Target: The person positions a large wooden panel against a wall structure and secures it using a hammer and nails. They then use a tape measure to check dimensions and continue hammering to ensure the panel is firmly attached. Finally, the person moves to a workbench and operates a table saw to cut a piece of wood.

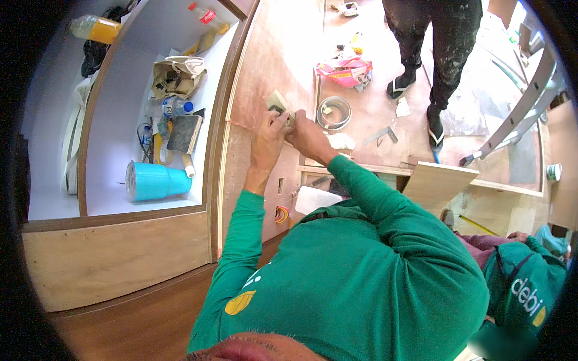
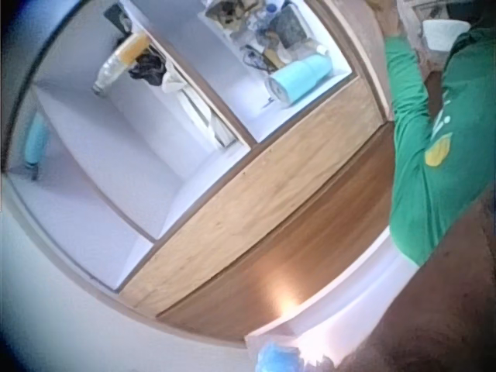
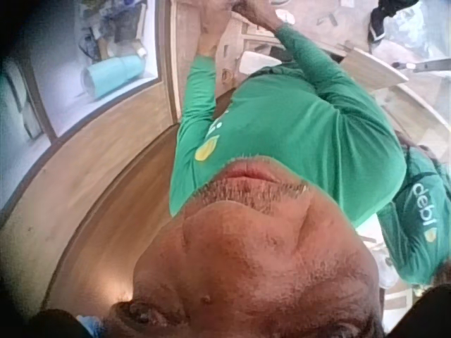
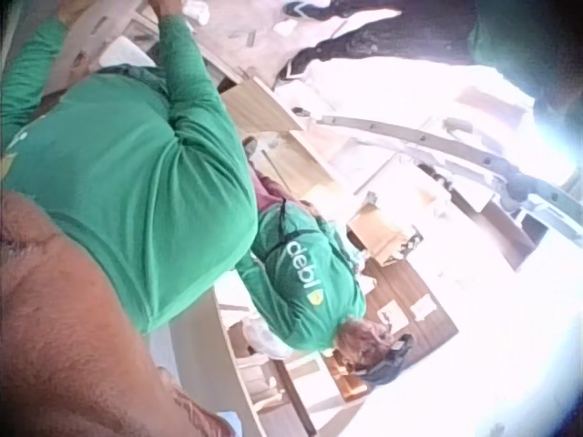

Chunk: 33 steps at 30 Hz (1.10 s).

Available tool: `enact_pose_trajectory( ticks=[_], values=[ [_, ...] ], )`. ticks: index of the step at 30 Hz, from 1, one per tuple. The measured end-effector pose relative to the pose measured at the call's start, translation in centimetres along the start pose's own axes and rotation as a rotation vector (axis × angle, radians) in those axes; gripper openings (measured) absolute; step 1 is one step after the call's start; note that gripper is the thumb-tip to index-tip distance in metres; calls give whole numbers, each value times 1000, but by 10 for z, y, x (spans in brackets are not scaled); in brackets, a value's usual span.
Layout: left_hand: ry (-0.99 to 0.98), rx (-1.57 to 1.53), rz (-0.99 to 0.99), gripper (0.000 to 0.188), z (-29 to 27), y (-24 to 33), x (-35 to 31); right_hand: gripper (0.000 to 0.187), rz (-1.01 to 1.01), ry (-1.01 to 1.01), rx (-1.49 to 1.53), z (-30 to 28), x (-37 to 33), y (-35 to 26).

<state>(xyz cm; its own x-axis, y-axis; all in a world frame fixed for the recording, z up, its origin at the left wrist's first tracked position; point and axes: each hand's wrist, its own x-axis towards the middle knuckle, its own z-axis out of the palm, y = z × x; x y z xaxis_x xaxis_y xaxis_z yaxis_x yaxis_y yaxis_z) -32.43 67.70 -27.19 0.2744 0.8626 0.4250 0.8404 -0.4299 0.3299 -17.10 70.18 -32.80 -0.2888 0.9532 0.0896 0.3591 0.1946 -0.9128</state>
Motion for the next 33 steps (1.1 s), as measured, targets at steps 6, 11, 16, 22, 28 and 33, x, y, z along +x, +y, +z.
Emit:
enact_pose_trajectory(
  ticks=[6, 11, 16, 22, 28, 33],
  values=[
    [54, -329, -86, 14, 31, 17, -28, 54, 22, -56, -25, -28, -46, -3],
    [45, -447, -90, 11, 98, 43, -71, 48, 228, -14, -163, -43, -106, 37],
    [-808, -1088, -298, 13, 124, 111, -102, 31, 367, -14, -223, -47, -201, 268],
    [-338, -526, 376, 36, 141, 92, -85, 26, 942, 254, 271, -64, -271, 229],
    [35, 401, 378, 40, 30, -13, 86, 29, 986, 325, 460, -43, -267, 231],
    [-178, 722, 345, 48, -39, -79, 177, 50, 812, 215, 271, 31, -280, 266]
  ],
)
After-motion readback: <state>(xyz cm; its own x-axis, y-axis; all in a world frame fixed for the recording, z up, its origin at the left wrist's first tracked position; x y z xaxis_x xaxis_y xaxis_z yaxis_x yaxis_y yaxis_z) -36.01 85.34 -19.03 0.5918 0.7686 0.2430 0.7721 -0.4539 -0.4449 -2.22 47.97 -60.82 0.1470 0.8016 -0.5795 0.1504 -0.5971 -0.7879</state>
